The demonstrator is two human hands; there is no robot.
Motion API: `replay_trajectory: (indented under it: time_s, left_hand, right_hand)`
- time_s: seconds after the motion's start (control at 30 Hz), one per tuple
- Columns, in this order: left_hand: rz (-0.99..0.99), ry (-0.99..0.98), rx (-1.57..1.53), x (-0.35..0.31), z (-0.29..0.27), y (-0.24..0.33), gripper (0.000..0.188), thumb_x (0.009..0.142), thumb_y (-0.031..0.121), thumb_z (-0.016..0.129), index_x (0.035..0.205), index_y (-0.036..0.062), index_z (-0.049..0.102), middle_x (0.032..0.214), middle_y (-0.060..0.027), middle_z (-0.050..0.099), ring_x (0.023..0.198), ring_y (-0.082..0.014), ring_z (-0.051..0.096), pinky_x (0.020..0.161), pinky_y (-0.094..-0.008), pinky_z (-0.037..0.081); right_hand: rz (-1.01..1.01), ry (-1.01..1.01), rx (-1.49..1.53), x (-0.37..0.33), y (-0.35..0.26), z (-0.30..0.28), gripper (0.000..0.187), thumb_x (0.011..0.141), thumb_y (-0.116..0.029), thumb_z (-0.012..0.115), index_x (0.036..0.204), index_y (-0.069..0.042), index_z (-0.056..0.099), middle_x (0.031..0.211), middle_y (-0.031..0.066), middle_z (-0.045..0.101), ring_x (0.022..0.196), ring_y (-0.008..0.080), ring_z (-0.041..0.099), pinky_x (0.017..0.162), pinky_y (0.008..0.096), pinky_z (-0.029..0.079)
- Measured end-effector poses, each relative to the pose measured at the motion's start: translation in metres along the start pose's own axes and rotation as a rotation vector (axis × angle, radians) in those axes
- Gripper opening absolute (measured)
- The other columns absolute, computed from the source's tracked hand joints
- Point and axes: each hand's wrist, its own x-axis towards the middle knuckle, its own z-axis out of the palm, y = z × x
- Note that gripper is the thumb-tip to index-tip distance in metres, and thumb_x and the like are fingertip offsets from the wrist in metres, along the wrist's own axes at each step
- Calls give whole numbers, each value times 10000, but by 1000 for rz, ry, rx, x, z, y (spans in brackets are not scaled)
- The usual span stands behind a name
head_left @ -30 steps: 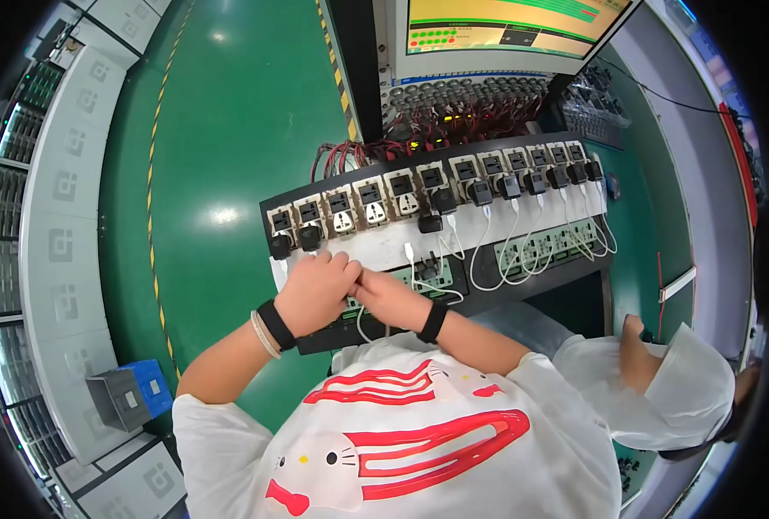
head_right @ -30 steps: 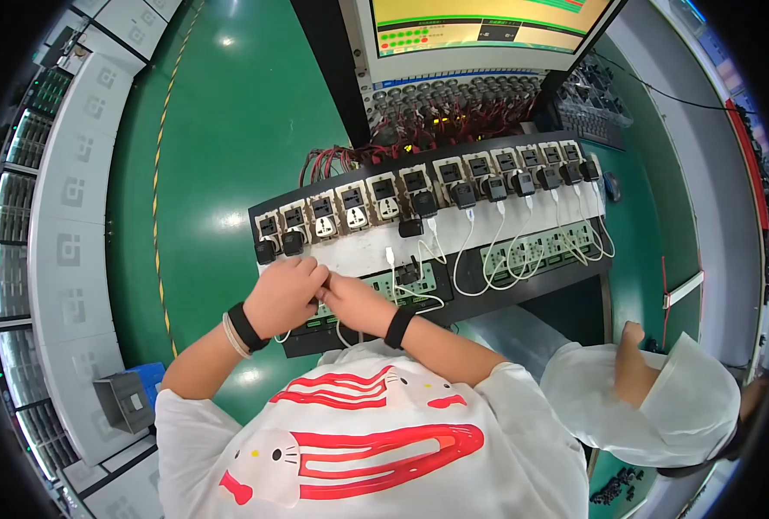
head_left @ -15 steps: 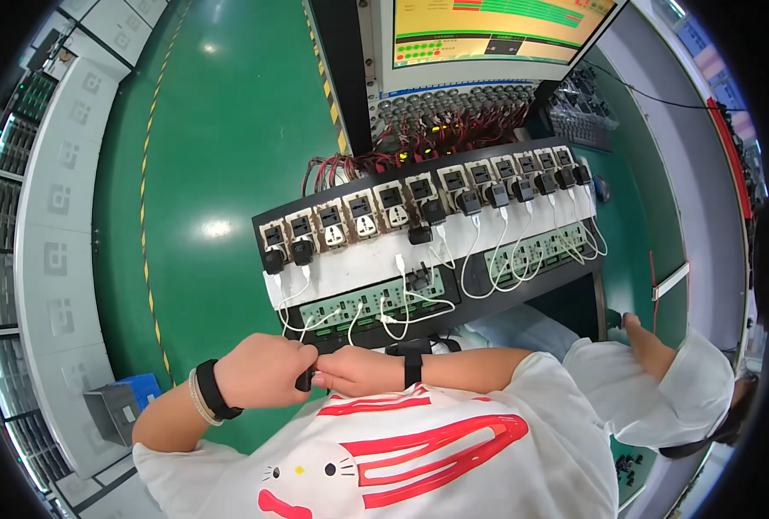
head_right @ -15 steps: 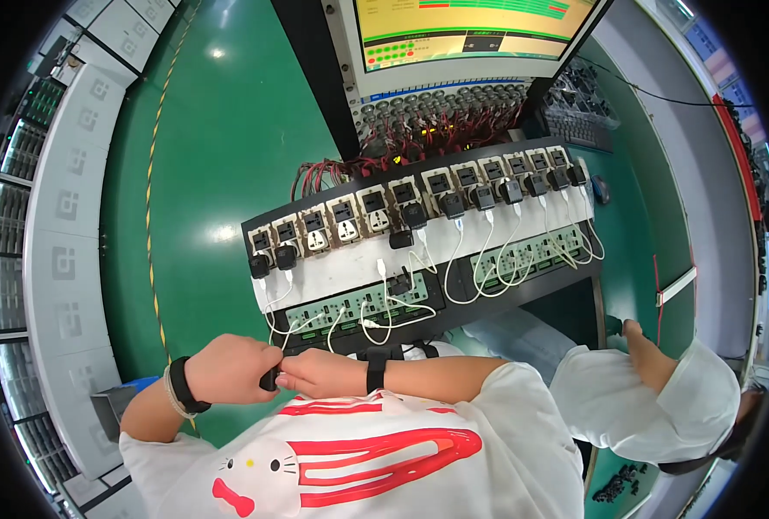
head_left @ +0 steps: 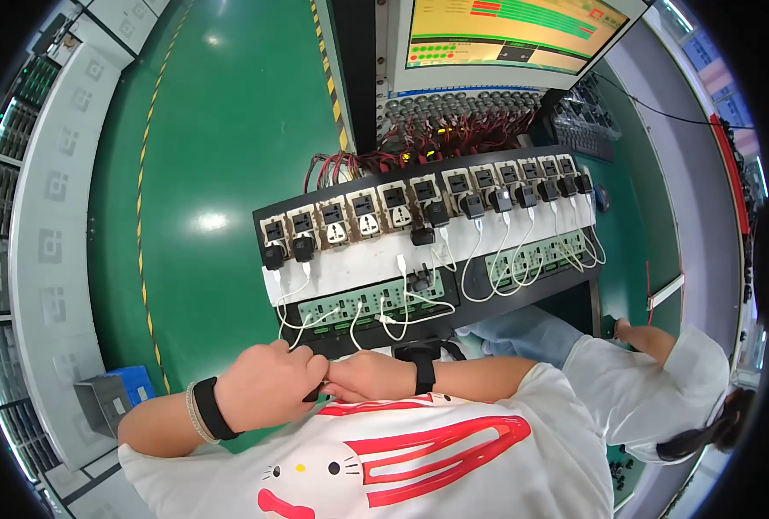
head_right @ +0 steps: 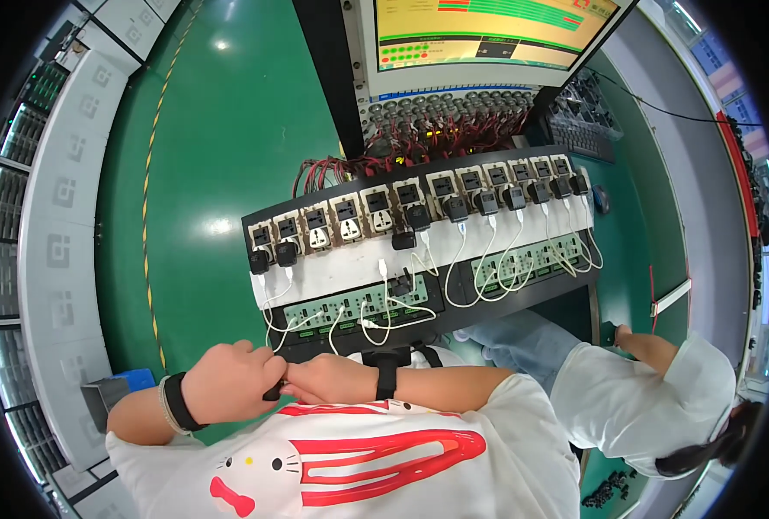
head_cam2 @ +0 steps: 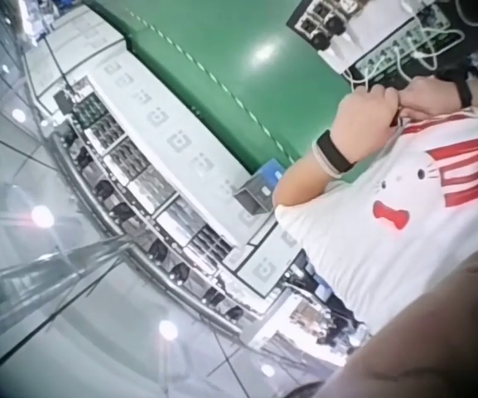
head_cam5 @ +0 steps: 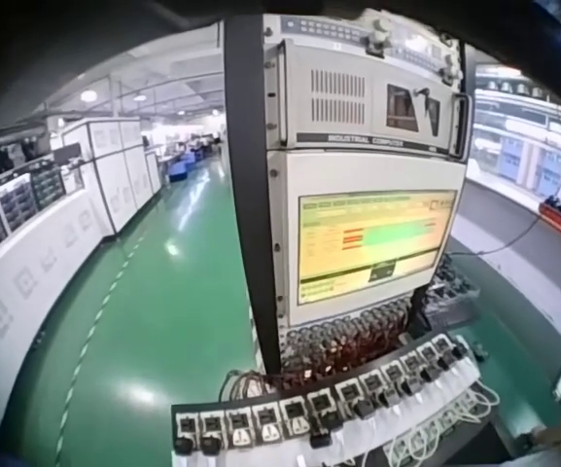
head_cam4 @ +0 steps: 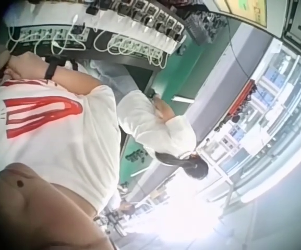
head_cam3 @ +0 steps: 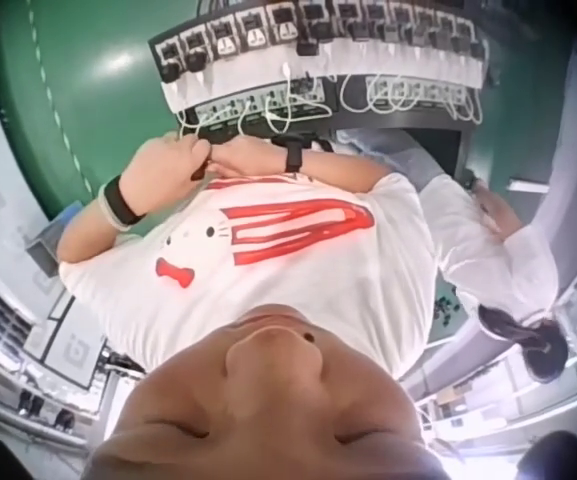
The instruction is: The person picks up power adapters from a table, carries them to a testing station, and plugs them into a power strip. They then connect USB cables to the adapters, press buttons on the testing unit, and finally disconnect everything to return the adapters to the table.
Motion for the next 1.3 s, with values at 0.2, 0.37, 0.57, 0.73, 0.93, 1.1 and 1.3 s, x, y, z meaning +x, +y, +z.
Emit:
replay_trajectory:
  time_s: [0.2, 0.37, 0.57, 0.73, 0.93, 1.1, 1.3]
  left_hand:
    - [0, 2, -77, -12, 2, 6, 286, 681, 273, 684, 772, 64, 511, 663, -82, 541, 556, -261, 543, 473, -358, 440]
    - [-40, -21, -79, -16, 7, 11, 269, 676, 253, 674, 771, 61, 513, 671, -91, 548, 563, -277, 548, 489, -364, 447]
    - [-646, -91, 99, -84, -9, -37, 253, 646, 128, 659, 800, 3, 502, 699, -169, 523, 677, -348, 552, 581, -448, 443]
    - [-477, 290, -162, -17, 41, -85, 344, 679, 183, 710, 830, 7, 457, 776, -178, 493, 738, -379, 509, 624, -437, 421]
    - [-384, 456, -386, 139, 143, -102, 405, 704, 238, 717, 970, 23, 500, 955, -164, 523, 901, -360, 545, 746, -421, 464]
    - [-397, 760, -388, 152, 145, -115, 387, 721, 202, 695, 1041, 38, 554, 1041, -162, 547, 935, -351, 554, 817, -394, 457]
    - [-736, 380, -350, 122, 150, -168, 439, 760, 213, 642, 1140, 27, 526, 1026, -202, 574, 969, -386, 558, 825, -443, 465]
  right_hand:
    - [-50, -77, 27, 1, -8, -2, 218, 919, -259, 502, 989, -54, 471, 666, 161, 568, 570, 360, 577, 492, 424, 477]
    - [-2, -74, 104, -2, -9, 5, 192, 916, -238, 508, 986, -61, 488, 660, 156, 571, 583, 354, 582, 501, 420, 477]
    - [482, 314, 86, -59, 20, -22, 158, 918, -182, 498, 890, -27, 510, 665, 193, 539, 646, 369, 575, 549, 395, 452]
    - [549, 361, 112, -30, 45, -32, 227, 932, -195, 454, 842, -1, 529, 691, 148, 527, 644, 304, 531, 618, 333, 429]
    - [496, 316, 43, -12, 61, -29, 277, 907, -244, 488, 780, 0, 525, 704, 195, 536, 686, 392, 524, 618, 426, 412]
    - [496, 274, 11, -38, 78, -19, 263, 901, -250, 491, 817, -10, 559, 731, 182, 569, 708, 378, 548, 636, 416, 431]
    - [653, 166, 1, -41, 84, -11, 250, 898, -243, 506, 899, -11, 598, 794, 140, 622, 759, 291, 601, 684, 351, 462]
